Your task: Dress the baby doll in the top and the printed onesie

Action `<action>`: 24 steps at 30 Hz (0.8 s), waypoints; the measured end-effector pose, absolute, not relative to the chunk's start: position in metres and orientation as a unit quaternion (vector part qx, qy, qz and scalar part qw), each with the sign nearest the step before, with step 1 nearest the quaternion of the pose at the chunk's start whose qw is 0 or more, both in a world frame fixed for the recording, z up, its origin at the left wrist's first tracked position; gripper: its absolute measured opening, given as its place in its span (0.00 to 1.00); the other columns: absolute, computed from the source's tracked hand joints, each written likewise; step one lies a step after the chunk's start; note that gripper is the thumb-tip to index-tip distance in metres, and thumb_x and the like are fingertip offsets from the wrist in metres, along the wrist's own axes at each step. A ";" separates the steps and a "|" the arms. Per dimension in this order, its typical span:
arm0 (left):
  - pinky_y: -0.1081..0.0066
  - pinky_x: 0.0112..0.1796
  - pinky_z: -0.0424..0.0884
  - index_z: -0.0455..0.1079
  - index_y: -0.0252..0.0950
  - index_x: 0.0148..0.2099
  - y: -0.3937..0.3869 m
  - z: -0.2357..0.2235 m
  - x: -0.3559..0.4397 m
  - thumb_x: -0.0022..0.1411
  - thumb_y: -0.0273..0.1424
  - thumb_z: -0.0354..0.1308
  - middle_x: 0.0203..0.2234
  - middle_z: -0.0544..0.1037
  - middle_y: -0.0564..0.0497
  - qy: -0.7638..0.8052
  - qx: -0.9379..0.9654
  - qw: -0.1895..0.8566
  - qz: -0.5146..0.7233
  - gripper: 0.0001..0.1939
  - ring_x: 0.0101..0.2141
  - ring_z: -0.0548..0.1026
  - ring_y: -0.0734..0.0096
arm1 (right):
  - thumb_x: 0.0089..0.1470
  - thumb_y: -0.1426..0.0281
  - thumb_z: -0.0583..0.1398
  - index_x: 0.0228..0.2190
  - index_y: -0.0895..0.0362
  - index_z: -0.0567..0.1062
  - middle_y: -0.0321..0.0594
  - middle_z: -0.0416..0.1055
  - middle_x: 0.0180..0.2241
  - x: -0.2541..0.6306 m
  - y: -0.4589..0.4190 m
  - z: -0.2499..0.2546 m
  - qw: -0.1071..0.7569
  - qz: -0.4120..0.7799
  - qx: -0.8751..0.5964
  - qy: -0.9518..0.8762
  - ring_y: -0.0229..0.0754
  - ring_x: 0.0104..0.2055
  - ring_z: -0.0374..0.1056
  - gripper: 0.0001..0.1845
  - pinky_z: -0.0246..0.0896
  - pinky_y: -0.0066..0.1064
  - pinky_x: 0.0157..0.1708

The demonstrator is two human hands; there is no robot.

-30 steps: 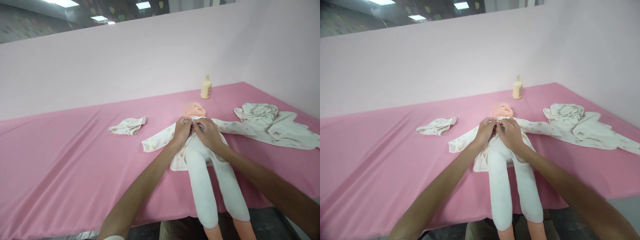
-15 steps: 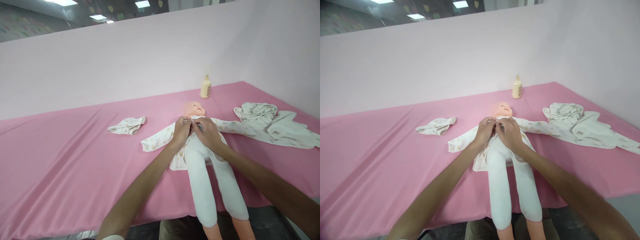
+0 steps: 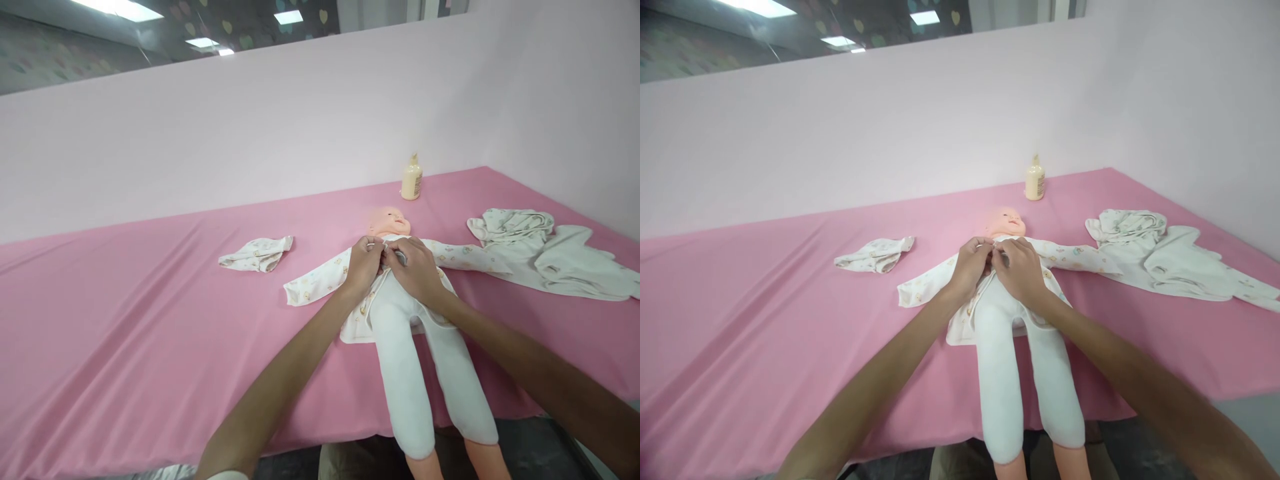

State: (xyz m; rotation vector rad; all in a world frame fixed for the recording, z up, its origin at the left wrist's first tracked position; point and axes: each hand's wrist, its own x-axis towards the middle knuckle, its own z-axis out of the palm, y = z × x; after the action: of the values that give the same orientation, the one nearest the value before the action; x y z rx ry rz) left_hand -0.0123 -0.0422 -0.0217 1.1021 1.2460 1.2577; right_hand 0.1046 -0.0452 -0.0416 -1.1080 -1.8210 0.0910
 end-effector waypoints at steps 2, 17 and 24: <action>0.80 0.17 0.58 0.65 0.35 0.34 -0.042 -0.022 -0.012 0.54 0.25 0.51 0.19 0.69 0.56 0.515 0.458 0.503 0.522 0.04 0.18 0.64 0.80 | 0.55 0.72 0.54 0.27 0.54 0.70 0.41 0.75 0.30 0.105 -0.045 -0.042 0.482 0.038 -0.455 -0.748 0.47 0.38 0.67 0.07 0.59 0.37 0.40; 0.80 0.17 0.57 0.65 0.35 0.36 -0.042 -0.024 -0.013 0.54 0.26 0.53 0.19 0.69 0.56 0.514 0.457 0.505 0.522 0.05 0.18 0.65 0.80 | 0.55 0.72 0.54 0.27 0.54 0.70 0.41 0.75 0.30 0.105 -0.045 -0.042 0.479 0.042 -0.461 -0.746 0.47 0.39 0.67 0.08 0.59 0.37 0.39; 0.80 0.18 0.57 0.65 0.35 0.36 -0.043 -0.023 -0.012 0.54 0.27 0.53 0.19 0.69 0.56 0.517 0.458 0.502 0.520 0.05 0.18 0.65 0.80 | 0.56 0.72 0.53 0.27 0.54 0.70 0.41 0.75 0.31 0.105 -0.044 -0.043 0.482 0.040 -0.455 -0.748 0.46 0.39 0.67 0.08 0.59 0.37 0.40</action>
State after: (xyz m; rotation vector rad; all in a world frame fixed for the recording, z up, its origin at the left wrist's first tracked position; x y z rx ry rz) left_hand -0.0125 -0.0428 -0.0229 1.1075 1.2490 1.2561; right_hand 0.1047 -0.0444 -0.0429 -1.1099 -1.8226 0.0981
